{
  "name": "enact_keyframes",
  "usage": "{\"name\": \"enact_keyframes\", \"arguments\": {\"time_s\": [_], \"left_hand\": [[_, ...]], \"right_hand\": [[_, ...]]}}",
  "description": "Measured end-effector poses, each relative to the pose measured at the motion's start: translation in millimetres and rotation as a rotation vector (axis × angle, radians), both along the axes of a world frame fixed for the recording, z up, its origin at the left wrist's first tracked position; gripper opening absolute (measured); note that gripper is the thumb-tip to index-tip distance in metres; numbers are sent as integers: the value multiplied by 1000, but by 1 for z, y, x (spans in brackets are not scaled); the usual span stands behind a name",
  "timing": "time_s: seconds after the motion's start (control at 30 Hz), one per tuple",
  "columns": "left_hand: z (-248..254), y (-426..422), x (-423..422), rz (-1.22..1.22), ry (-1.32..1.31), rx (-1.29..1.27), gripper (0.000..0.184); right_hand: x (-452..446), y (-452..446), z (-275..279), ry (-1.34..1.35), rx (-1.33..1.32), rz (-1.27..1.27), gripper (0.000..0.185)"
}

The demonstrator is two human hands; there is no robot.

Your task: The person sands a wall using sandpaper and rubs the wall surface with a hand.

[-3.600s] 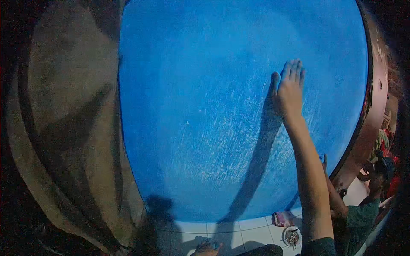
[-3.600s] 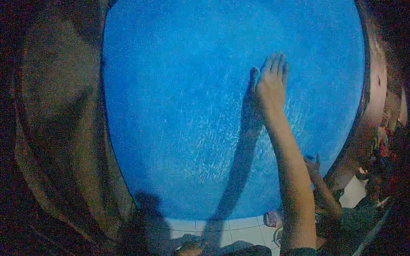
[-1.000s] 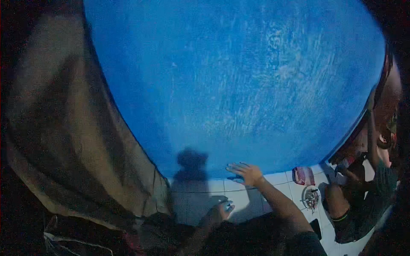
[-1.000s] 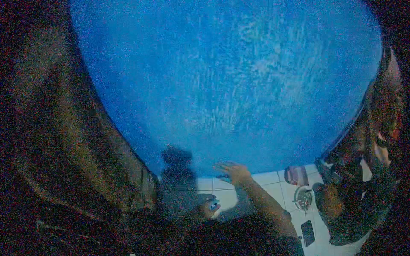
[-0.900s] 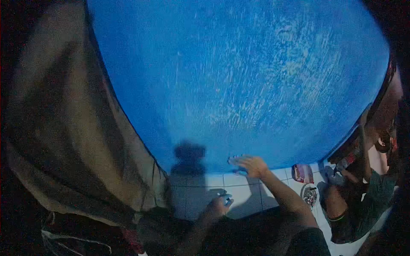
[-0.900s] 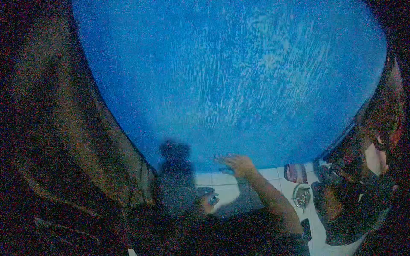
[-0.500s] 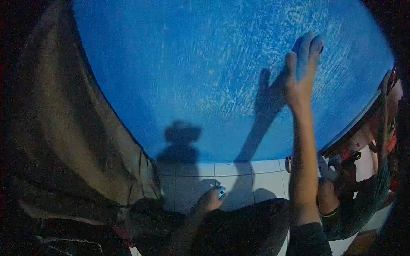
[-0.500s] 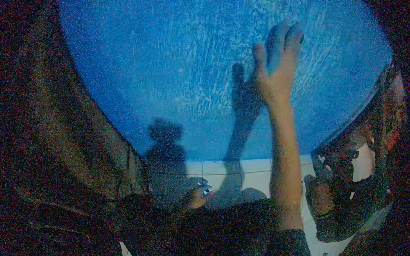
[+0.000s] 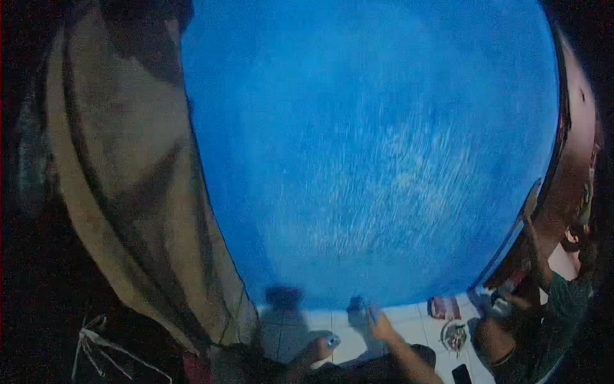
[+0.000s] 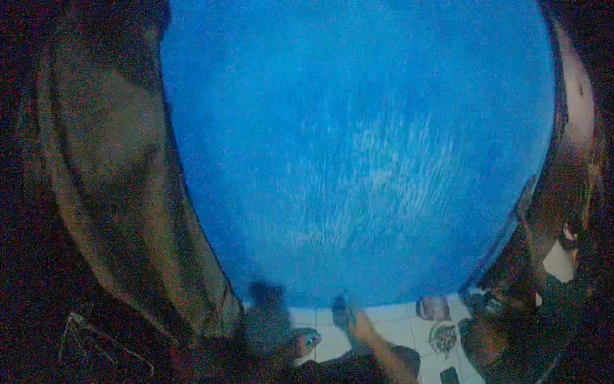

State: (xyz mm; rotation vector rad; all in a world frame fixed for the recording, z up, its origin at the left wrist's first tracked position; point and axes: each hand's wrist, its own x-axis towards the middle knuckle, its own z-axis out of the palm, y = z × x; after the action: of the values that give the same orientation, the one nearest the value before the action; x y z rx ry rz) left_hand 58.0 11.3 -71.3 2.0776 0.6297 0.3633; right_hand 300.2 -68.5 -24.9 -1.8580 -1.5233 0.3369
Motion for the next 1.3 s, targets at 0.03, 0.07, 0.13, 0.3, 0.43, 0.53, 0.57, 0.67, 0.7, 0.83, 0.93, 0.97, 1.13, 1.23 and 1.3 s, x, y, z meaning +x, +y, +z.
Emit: {"name": "enact_keyframes", "arguments": {"time_s": [0.03, 0.07, 0.13, 0.3, 0.43, 0.53, 0.57, 0.67, 0.7, 0.83, 0.93, 0.97, 1.13, 1.23, 1.3], "left_hand": [[6, -6, 1, -23, 38, -39, 41], [16, -8, 0, -33, 54, -78, 41], [38, -15, -10, 2, 32, -141, 42], [112, -24, -46, 171, -131, -253, 43], [156, -50, -37, 193, -323, -347, 44], [166, -81, -16, 174, -431, -482, 45], [164, -92, -9, 174, -459, -532, 45], [151, -122, 0, 244, -514, -672, 46], [143, -131, 1, 286, -532, -714, 46], [125, -141, -30, 504, -660, -787, 47], [133, -132, -77, 671, -769, -737, 48], [140, -125, -96, 720, -801, -705, 48], [207, -83, -160, 817, -828, -430, 49], [260, -69, -167, 835, -723, -194, 47], [300, -66, -168, 830, -623, -14, 46]], "right_hand": [[-26, -22, 9, 128, -19, -69, 61], [-54, -44, 20, 254, -29, -143, 51], [-85, -73, 10, 888, 132, -419, 34], [-169, -116, 95, 1604, 396, -453, 44], [-191, -132, 145, 1574, 461, -168, 41], [-199, -148, 169, 1541, 495, -5, 38], [-201, -153, 175, 1538, 512, 33, 38], [-203, -164, 184, 1569, 575, 94, 35], [-203, -167, 183, 1582, 591, 99, 34], [-195, -166, 170, 1693, 596, -73, 26], [-160, -185, 180, 1196, 277, -100, 27], [-145, -200, 191, 917, 239, -67, 28], [-48, -280, 138, 1141, 846, -581, 30], [-2, -313, -24, 812, 656, -933, 25], [-6, -323, -89, 543, 474, -992, 24]]}}
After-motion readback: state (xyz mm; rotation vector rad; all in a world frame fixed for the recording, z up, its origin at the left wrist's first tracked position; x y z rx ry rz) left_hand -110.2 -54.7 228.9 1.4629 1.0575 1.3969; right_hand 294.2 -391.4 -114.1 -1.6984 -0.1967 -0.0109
